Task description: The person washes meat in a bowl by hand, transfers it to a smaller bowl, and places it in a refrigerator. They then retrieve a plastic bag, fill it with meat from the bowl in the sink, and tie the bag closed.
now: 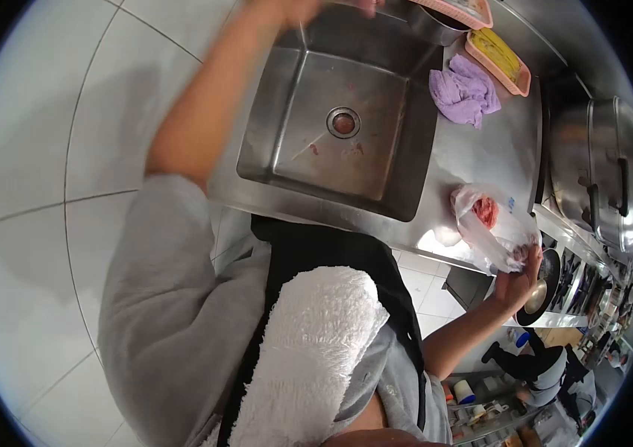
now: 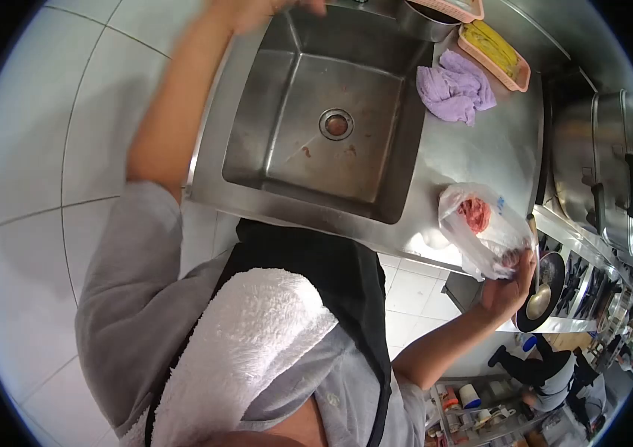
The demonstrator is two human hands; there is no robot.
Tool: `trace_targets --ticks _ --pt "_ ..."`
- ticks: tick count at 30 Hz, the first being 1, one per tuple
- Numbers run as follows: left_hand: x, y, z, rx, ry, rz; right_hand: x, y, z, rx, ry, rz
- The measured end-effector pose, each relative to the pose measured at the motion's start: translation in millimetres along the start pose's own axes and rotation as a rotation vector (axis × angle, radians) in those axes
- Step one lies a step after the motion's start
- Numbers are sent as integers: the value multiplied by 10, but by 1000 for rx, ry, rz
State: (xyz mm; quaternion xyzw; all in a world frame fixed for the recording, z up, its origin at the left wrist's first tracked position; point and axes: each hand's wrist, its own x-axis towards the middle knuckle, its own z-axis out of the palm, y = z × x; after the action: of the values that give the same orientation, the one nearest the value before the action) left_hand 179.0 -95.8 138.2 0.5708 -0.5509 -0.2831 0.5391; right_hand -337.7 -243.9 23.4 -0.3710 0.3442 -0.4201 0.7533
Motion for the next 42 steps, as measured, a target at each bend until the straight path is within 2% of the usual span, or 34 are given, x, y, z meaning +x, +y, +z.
trace_targets --ticks 1,2,3,4,5,6,7,10,12,13,15,17,18,20,21,23,24,27,29,31,32,34,35,38,39,40,42 --pt "-216 -608 275 -58 -62 -166 -9 -19 -8 -8 0 11" --pt "-454 -1251 520 -396 78 -441 -18 -40 -10 -18 1 24" --pt "-727 -1952 719 -388 32 -659 -45 -47 63 -33 45 19" --pt "-1174 -2830 933 -479 157 -847 -87 -49 179 -48 90 15" --pt "-1473 -3531 1124 -209 -9 -1311 -120 -53 234 -64 137 11" --pt "-1827 -3955 1289 -216 -35 -1523 -125 -67 143 -37 138 24" --pt "-2104 -4282 1530 40 2 -1611 -147 -64 176 -45 209 20" --pt "-2240 -4718 1942 -251 659 -1481 -227 -74 277 -88 263 -1" --pt "-1992 -5203 2104 -24 342 -1253 -241 -64 242 -132 354 13" --pt "-1899 -5339 2311 28 420 -969 -239 -57 182 -144 374 4" --pt "-1606 -5145 2651 248 341 -588 -252 -28 333 -241 480 -45" --pt "-1554 -4376 2794 544 44 -167 -293 -20 280 -320 565 -111" --pt "-1558 -4277 2814 658 -93 165 -292 -23 311 -330 596 -104" --pt "-1487 -4446 2933 814 -210 241 -309 -29 324 -390 638 -127" --pt "-1474 -4557 2965 897 -271 279 -316 -21 309 -357 731 -143" --pt "-1298 -4632 2691 882 -262 234 -254 65 488 -468 772 -141" --pt "-1240 -4704 2547 876 -260 213 -133 218 738 -554 922 -213" --pt "-1273 -5051 2138 912 -109 90 -142 241 681 -569 973 -262" --pt "-1177 -5199 1731 960 -167 -50 -38 268 712 -500 999 -279" --pt "-942 -5410 1271 786 129 -167 53 301 850 -375 1039 -272" --pt "-808 -5386 1250 882 276 -196 -30 285 689 -514 988 -330" --pt "-537 -5381 1310 1052 575 -258 -285 -75 -113 -324 330 -156" --pt "-394 -5458 1472 971 555 -212 -339 -202 -339 -231 3 -64" --pt "126 -5646 2118 813 462 -28 -191 -28 102 -185 -56 48" --pt "265 -5636 2264 816 414 69 -187 38 197 -309 262 -49" --pt "352 -5621 2391 812 390 52 -189 106 283 -428 580 -151" --pt "498 -5576 2568 813 340 24 -242 133 225 -520 811 -279"
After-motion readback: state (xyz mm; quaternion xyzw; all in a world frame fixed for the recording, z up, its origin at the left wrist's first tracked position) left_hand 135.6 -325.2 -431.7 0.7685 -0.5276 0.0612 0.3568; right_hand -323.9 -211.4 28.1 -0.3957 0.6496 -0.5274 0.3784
